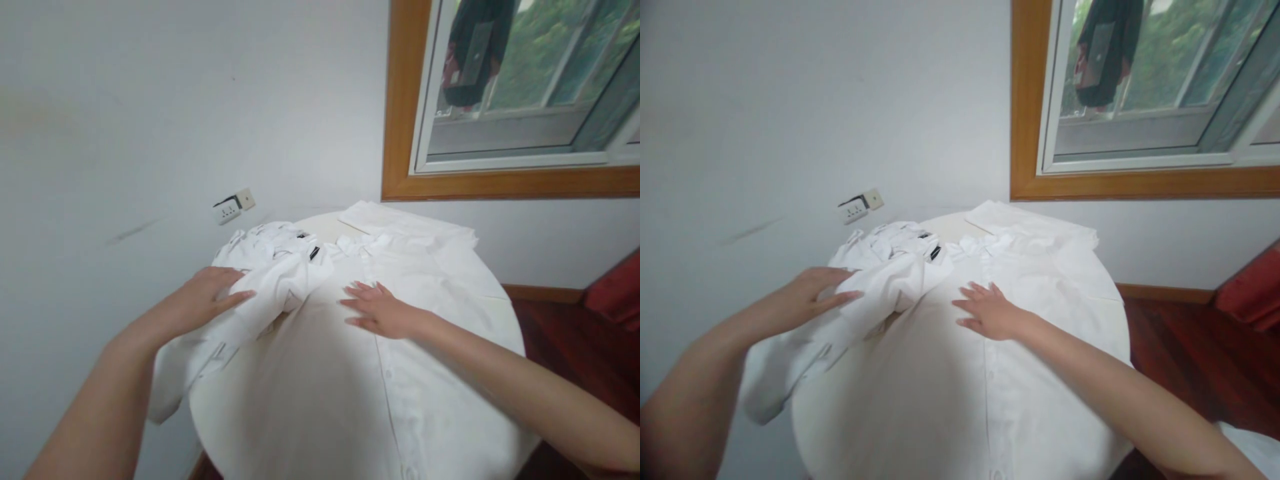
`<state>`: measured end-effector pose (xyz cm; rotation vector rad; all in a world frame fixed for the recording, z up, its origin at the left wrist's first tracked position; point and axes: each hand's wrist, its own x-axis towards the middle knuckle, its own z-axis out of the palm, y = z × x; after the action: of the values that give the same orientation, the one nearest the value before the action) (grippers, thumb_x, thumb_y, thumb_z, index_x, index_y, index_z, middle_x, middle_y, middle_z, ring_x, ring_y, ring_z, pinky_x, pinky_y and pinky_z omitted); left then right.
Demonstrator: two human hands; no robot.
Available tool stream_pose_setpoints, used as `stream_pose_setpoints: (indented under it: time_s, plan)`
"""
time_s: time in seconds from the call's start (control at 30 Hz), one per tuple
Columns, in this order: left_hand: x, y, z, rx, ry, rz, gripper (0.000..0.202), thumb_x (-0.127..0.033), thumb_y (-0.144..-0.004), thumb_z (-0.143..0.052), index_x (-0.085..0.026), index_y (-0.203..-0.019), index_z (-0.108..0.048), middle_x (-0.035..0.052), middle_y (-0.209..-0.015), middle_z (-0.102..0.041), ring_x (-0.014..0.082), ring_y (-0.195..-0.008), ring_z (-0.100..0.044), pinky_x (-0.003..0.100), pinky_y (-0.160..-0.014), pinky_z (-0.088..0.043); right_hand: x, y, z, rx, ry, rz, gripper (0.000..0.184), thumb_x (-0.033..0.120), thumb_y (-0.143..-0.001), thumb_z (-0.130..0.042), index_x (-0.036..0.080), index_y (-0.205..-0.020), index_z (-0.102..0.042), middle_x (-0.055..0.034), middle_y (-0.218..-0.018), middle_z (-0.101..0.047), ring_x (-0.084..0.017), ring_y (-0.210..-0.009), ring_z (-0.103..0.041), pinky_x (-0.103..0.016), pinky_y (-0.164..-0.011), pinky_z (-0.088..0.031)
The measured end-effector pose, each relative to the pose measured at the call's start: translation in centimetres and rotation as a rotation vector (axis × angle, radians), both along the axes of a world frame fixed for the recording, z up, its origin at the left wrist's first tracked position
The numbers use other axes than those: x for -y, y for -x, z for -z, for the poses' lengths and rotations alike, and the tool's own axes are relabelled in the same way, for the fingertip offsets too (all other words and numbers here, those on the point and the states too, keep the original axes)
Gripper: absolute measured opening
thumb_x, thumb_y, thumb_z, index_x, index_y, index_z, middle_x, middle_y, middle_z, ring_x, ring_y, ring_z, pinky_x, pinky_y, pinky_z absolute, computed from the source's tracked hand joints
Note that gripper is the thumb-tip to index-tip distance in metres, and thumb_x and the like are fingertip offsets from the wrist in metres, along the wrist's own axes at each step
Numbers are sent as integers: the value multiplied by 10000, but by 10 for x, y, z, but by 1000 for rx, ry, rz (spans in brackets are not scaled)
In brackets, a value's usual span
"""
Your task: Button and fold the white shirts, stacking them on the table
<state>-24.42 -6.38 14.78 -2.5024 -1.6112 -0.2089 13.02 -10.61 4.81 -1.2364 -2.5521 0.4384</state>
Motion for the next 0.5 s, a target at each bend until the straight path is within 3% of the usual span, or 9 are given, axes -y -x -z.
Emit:
stream_pose_setpoints:
  time_s: [0.13, 0.27, 0.4, 0.5]
  plan:
    - [7, 6, -10, 140, 126, -43, 472, -675, -812, -458, -300, -1012, -665, -71, -1144, -695, 196, -1044, -609, 319, -959, -443, 2, 0, 25, 51, -18, 50, 622, 623, -928, -327, 297, -1455, -380, -78, -1561, -235, -303, -1451, -123, -598, -1135, -33]
    - [15, -7, -41, 222, 147, -89, 468, -617, -890, -370, -252, -972, -651, -111, -903, -718, 134, -848, -609, 236, -798, -460, 2, -1, 27, 60, -48, 76, 640, 644, -929, -278, 295, -1457, -376, -70, -1559, -245, -295, -1450, -138, -582, -1140, -14]
    - [17, -38, -76, 429, 247, -39, 524, -611, -899, -365, -183, -1033, -637, -80, -821, -702, 99, -739, -584, 199, -703, -461, 3, 1, 29, 66, -64, 92, 630, 640, -931, -278, 303, -1453, -382, -63, -1558, -253, -284, -1450, -147, -567, -1144, -13]
    - [15, -80, -80, 548, 270, 56, 529, -618, -830, -508, -169, -1064, -664, 1, -979, -726, 136, -828, -630, 240, -748, -499, 3, 2, 30, 30, -69, 97, 630, 640, -922, -314, 295, -1443, -401, -73, -1549, -277, -284, -1447, -160, -570, -1142, -16]
